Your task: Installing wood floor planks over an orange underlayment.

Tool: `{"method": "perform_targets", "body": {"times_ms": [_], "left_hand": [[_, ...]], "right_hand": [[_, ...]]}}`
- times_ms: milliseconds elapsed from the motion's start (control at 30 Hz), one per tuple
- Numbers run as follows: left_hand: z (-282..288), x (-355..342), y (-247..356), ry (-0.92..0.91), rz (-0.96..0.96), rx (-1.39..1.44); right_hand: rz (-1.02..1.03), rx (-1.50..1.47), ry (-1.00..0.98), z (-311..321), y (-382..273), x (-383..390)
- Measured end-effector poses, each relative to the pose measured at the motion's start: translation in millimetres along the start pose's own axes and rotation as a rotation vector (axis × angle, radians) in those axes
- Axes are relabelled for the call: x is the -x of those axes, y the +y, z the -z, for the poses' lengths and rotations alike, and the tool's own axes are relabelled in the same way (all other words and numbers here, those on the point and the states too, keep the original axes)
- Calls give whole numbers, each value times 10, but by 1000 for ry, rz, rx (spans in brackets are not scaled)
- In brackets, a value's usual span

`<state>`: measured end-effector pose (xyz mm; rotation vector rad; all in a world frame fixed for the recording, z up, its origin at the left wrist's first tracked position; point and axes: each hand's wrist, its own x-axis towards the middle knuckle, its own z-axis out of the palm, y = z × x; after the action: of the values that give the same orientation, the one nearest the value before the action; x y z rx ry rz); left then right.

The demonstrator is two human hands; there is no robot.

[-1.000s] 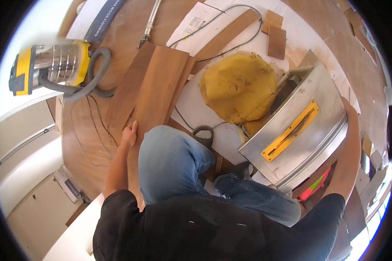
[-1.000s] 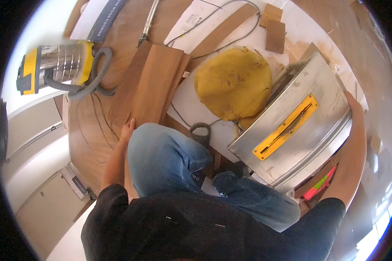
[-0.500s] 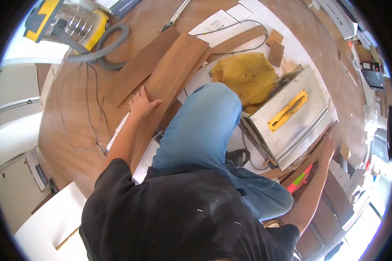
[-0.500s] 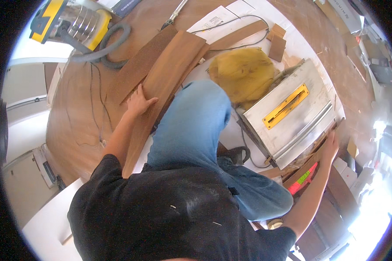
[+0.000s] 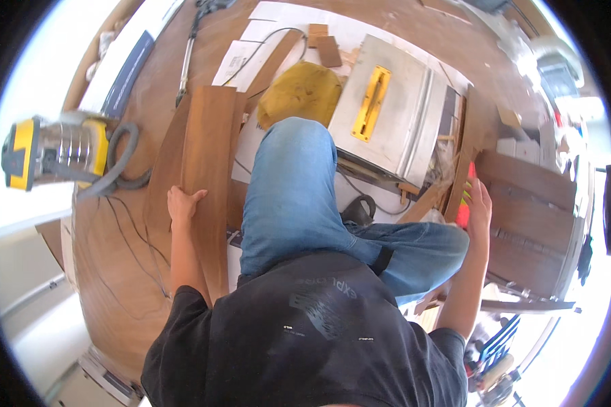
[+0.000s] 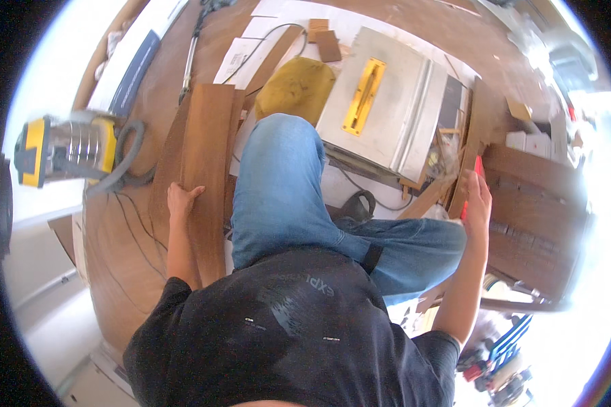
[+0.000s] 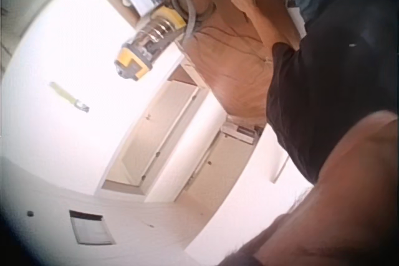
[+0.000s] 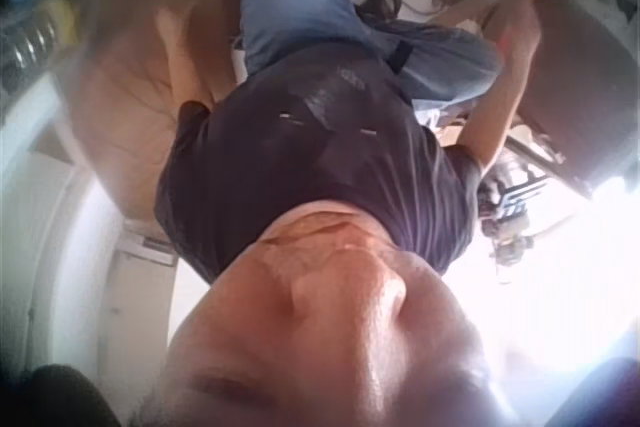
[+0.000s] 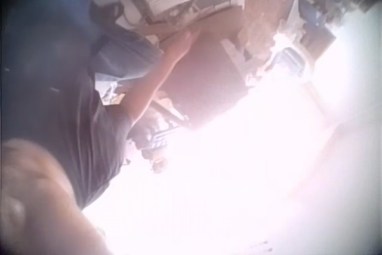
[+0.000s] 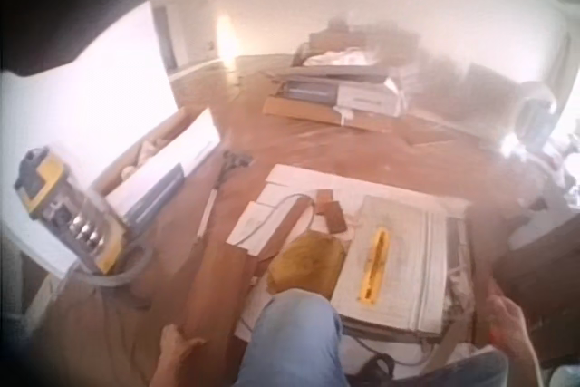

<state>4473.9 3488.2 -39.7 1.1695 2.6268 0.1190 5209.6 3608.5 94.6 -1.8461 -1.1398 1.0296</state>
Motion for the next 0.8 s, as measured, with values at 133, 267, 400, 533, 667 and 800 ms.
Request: {"method": "perform_targets", "body": {"times_ms": [133, 267, 400, 533, 667, 800], "left_hand": [[61, 37, 105, 123, -36, 10], [121, -28, 100, -20, 48, 309], [415, -180, -94, 31, 1, 488], [1554, -217, 946, 135, -351, 617], [2449, -318, 2355, 56, -593, 674], [2912, 68, 3811, -266, -1263, 601]], "right_hand": [[23, 8, -28, -82, 96, 193], [0, -117, -43, -75, 248, 309], [103, -226, -92, -273, -11, 534], [261, -172, -199, -688, -642, 697], [416, -305, -402, -1559, -1280, 622], [243, -813, -645, -2195, -1879, 628]]}}
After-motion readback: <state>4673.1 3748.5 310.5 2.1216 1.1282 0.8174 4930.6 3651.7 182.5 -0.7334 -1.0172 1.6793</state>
